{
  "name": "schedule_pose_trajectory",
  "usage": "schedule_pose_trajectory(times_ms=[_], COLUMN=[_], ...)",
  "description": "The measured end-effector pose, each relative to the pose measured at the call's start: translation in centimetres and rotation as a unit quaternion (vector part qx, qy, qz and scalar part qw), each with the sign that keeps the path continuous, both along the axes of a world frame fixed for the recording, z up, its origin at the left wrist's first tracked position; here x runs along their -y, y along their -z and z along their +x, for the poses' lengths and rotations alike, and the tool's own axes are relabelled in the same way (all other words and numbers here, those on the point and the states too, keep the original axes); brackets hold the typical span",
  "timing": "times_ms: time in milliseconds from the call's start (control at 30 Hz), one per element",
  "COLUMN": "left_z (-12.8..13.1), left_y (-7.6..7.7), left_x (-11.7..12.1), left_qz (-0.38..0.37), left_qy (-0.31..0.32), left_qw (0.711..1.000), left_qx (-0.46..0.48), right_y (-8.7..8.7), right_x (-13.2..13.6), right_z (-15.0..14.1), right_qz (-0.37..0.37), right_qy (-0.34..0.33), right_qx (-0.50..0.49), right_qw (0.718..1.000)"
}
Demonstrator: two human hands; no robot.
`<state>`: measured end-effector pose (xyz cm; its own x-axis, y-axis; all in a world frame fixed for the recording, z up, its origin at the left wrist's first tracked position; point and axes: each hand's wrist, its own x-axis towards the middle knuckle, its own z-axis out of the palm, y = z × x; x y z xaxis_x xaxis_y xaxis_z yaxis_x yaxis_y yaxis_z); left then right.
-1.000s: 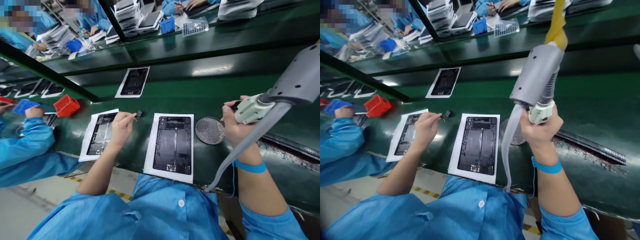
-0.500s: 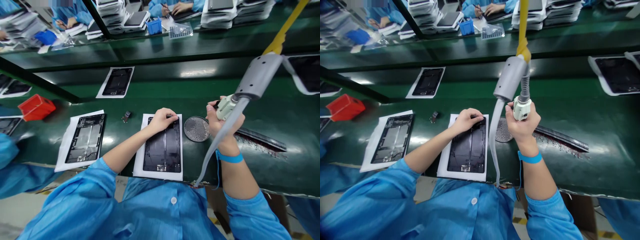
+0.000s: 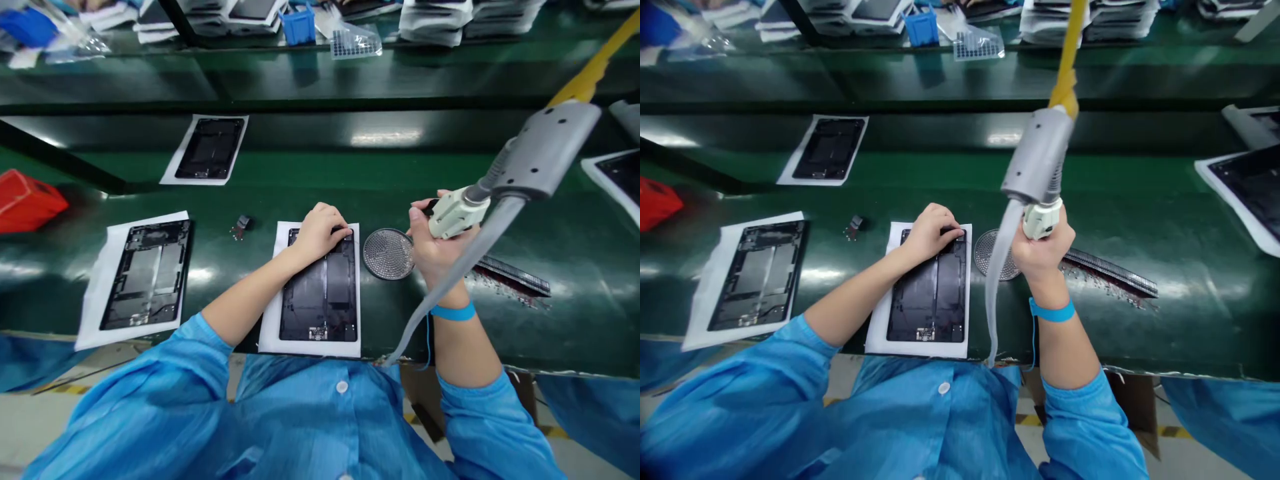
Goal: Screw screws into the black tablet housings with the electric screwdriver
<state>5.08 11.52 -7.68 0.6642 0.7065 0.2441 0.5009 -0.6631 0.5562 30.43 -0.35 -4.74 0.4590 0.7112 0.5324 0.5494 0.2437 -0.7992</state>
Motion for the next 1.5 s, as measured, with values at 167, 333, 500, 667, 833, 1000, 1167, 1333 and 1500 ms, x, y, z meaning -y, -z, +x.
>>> schedule_pose_trajectory(times_ms=[167,333,500,667,833,1000,1167,1333,1500], left_z=[0.8,1.9,2.6,3.6,4.5,5.3,5.4,4.2,2.4], left_y=[-0.2,-0.8,-1.4,-2.8,-5.5,-7.4,-8.1,-6.9,-5.3], left_x=[1.0,1.7,1.4,0.1,-2.1,-3.0,-3.2,-3.3,-2.9], left_qz=[0.025,-0.030,-0.048,-0.062,-0.088,-0.111,-0.101,-0.104,-0.122], left_qy=[0.077,0.171,0.167,0.166,0.223,0.263,0.284,0.306,0.293], left_qw=[0.996,0.985,0.984,0.978,0.941,0.917,0.908,0.919,0.941], left_qx=[0.022,0.002,-0.036,-0.113,-0.237,-0.278,-0.291,-0.224,-0.114], right_y=[-0.6,-0.3,-0.5,-0.8,-0.2,0.5,0.6,0.4,0.2], right_x=[-0.5,-0.9,-0.9,-0.5,-0.1,-0.4,-0.6,-0.6,-0.4], right_z=[-0.9,-1.1,-1.4,-1.3,-0.8,-0.9,-1.0,-0.9,-0.8], right_qz=[0.083,0.090,0.097,0.071,0.056,0.061,0.087,0.094,0.079], right_qy=[0.020,0.012,0.010,0.012,-0.007,-0.037,-0.044,-0.044,-0.030], right_qx=[-0.021,-0.016,-0.033,-0.024,-0.027,-0.053,-0.047,-0.047,-0.053], right_qw=[0.996,0.996,0.995,0.997,0.998,0.996,0.994,0.994,0.995])
